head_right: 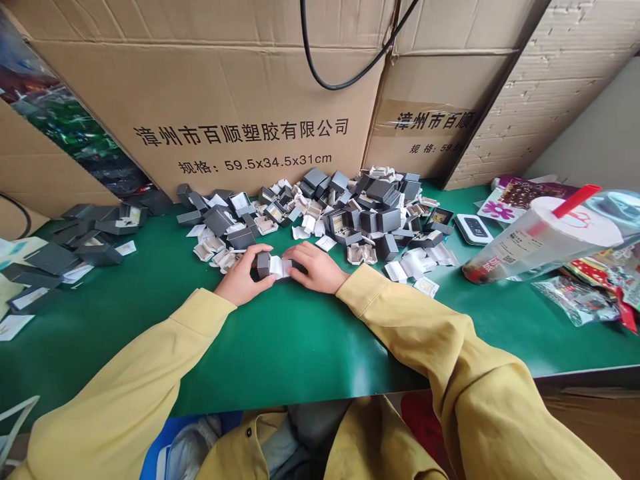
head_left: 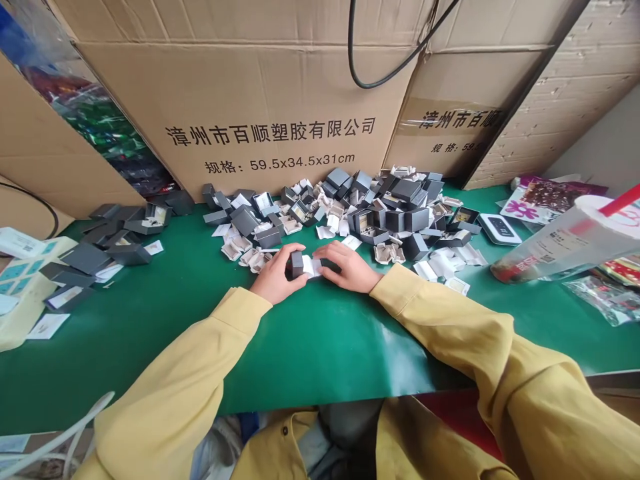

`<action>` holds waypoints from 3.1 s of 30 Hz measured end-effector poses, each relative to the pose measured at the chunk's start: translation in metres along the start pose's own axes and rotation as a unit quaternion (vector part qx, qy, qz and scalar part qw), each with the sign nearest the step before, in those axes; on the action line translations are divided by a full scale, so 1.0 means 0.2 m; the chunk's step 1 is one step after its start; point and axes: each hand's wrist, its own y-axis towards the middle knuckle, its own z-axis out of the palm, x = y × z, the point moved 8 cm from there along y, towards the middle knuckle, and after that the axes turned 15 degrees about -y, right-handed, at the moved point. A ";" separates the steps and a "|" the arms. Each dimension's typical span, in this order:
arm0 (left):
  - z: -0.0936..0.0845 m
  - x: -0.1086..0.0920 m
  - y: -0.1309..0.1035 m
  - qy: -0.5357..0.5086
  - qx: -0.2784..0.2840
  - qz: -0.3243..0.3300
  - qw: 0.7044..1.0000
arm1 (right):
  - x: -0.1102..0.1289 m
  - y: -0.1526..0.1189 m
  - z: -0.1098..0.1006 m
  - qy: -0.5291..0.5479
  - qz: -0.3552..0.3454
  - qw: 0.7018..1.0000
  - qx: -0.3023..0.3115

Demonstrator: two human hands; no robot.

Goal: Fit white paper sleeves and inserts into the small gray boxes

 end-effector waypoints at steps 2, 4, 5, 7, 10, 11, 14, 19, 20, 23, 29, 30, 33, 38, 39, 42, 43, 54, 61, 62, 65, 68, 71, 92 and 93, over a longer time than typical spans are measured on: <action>0.01 -0.01 0.00 0.004 0.013 0.011 1.000 | -0.03 0.00 -0.01 0.014 0.039 0.999 -0.016; 0.02 -0.02 0.00 0.003 0.019 0.026 0.999 | -0.05 0.00 0.00 0.029 0.062 0.998 -0.010; 0.02 -0.03 0.00 0.002 0.018 0.032 0.999 | -0.05 0.00 0.01 0.038 0.062 0.997 -0.002; 0.02 -0.02 0.00 -0.002 0.013 0.036 0.999 | -0.04 0.01 0.02 0.050 0.046 0.998 0.016; 0.02 -0.01 0.01 -0.010 0.012 0.039 0.999 | -0.01 0.02 0.02 0.042 0.016 0.999 0.028; 0.02 0.00 0.01 -0.013 0.014 0.041 0.999 | -0.01 0.02 0.02 0.035 0.012 0.999 0.029; 0.03 0.00 0.01 -0.019 0.024 0.046 0.998 | -0.01 0.01 0.02 0.023 0.016 0.999 0.027; 0.03 0.00 0.01 -0.018 0.035 0.040 0.998 | 0.00 0.01 0.03 -0.019 -0.007 0.999 0.037; 0.03 0.00 0.01 -0.018 0.036 0.038 0.998 | 0.00 0.01 0.03 -0.030 -0.011 0.999 0.039; 0.04 0.00 0.01 -0.021 0.043 0.032 0.998 | 0.01 0.01 0.04 -0.048 -0.014 0.998 0.047; 0.04 0.00 0.01 -0.035 0.045 0.035 0.998 | 0.02 0.02 0.06 -0.054 -0.021 0.996 0.063; 0.04 0.00 0.01 -0.037 0.046 0.033 0.998 | 0.02 0.02 0.05 -0.056 -0.023 0.996 0.064; 0.04 0.00 0.01 -0.040 0.046 0.027 0.998 | 0.03 0.03 0.05 -0.063 -0.036 0.995 0.069; 0.04 -0.01 0.01 -0.054 0.045 0.023 0.997 | 0.02 0.03 0.07 -0.072 -0.058 0.992 0.080; 0.04 0.00 0.02 -0.057 0.045 0.021 0.997 | 0.02 0.03 0.07 -0.074 -0.058 0.993 0.077; 0.03 0.01 0.03 -0.071 0.048 0.012 0.996 | 0.01 0.03 0.06 -0.085 -0.048 0.994 0.058; 0.03 0.02 0.03 -0.076 0.048 0.010 0.996 | 0.01 0.02 0.06 -0.089 -0.045 0.994 0.051; 0.04 0.04 0.02 -0.102 0.038 0.006 0.994 | 0.07 -0.05 0.06 -0.185 -0.025 0.981 0.049; 0.03 0.02 0.03 -0.090 0.027 0.016 0.995 | 0.10 -0.09 0.09 -0.135 0.013 0.984 0.117; 0.03 0.02 0.03 -0.095 0.027 0.016 0.995 | 0.09 -0.09 0.09 -0.109 0.020 0.987 0.119; 0.03 0.03 0.03 -0.101 0.025 0.015 0.994 | 0.00 -0.09 0.07 0.016 0.075 0.993 0.093; 0.04 0.02 0.01 -0.093 0.021 0.030 0.995 | -0.15 -0.11 0.03 0.134 0.210 0.968 0.029; 0.06 -0.06 -0.02 -0.100 0.009 0.087 0.991 | -0.19 -0.12 0.02 0.167 0.272 0.947 0.020; 0.07 -0.04 0.11 -0.077 -0.199 -0.030 0.977 | -0.20 -0.06 0.08 0.249 0.339 0.907 0.013; 0.07 -0.05 0.11 -0.071 -0.199 -0.028 0.977 | -0.20 -0.06 0.08 0.249 0.341 0.906 0.016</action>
